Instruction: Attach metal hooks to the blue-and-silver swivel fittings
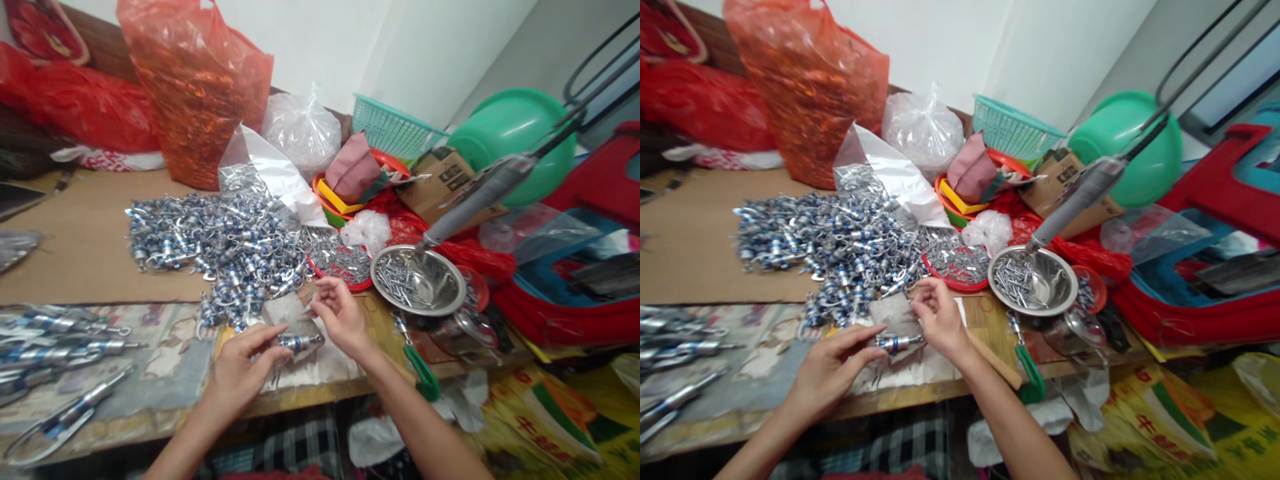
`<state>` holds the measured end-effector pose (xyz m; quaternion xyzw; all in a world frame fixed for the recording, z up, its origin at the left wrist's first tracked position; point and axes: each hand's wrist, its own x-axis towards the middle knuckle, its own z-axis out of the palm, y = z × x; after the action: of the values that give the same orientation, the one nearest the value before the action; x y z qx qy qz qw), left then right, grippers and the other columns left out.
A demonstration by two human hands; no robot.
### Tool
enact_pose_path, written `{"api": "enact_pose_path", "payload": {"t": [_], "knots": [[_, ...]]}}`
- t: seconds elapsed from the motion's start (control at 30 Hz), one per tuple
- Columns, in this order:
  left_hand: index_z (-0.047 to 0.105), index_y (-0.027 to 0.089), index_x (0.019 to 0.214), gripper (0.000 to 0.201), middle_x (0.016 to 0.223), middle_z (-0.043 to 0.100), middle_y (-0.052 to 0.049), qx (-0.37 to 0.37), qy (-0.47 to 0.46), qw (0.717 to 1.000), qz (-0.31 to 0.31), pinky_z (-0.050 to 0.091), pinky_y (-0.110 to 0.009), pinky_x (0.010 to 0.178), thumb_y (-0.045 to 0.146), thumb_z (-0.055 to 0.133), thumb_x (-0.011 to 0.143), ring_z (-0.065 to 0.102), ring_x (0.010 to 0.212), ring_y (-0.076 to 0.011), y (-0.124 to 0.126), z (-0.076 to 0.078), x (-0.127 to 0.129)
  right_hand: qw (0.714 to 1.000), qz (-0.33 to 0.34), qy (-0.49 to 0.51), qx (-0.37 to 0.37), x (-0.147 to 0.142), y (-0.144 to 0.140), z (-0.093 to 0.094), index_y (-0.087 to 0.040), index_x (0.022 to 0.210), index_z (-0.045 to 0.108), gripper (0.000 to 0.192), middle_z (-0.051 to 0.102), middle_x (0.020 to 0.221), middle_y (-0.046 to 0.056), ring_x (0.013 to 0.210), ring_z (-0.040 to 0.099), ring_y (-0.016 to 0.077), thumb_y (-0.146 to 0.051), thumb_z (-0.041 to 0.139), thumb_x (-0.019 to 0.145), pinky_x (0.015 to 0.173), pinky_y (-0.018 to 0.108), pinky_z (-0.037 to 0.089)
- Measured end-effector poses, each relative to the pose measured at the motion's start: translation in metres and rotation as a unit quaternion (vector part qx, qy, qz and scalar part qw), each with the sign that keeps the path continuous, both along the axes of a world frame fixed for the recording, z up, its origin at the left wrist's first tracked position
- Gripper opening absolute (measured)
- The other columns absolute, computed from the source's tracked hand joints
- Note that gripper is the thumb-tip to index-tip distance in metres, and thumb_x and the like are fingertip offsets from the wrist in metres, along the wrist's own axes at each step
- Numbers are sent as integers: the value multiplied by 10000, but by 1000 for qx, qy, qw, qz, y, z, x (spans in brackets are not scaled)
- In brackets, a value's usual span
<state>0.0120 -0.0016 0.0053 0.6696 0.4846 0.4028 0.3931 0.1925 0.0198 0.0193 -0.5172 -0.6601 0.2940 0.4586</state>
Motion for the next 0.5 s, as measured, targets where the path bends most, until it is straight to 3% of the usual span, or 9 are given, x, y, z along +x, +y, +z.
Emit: {"api": "enact_pose_path", "payload": {"t": [0.07, 0.17, 0.5], "knots": [[706, 194, 876, 241, 712, 699, -32, -3, -3, 1000, -1, 479, -266, 614, 241, 650, 647, 621, 654, -183, 0, 0, 0, 997, 45, 56, 6, -14, -17, -1, -221, 1030, 402, 307, 528, 747, -19, 686, 568, 107, -126, 506, 757, 636, 229, 493], [703, 181, 895, 260, 733, 704, -43, -10, -10, 1000, -2, 482, -273, 635, 241, 651, 648, 625, 680, -192, 0, 0, 0, 996, 74, 43, 31, -22, -29, -2, -223, 1021, 417, 325, 545, 788, -10, 730, 576, 112, -90, 520, 743, 698, 256, 498], [734, 211, 757, 137, 696, 692, -30, -11, -66, 997, -37, 468, -251, 617, 213, 618, 684, 620, 660, -168, -2, 3, 1, 992, 91, 16, 86, -19, -34, -1, -233, 1038, 423, 344, 565, 805, -3, 720, 587, 113, -63, 508, 752, 673, 263, 511]]}}
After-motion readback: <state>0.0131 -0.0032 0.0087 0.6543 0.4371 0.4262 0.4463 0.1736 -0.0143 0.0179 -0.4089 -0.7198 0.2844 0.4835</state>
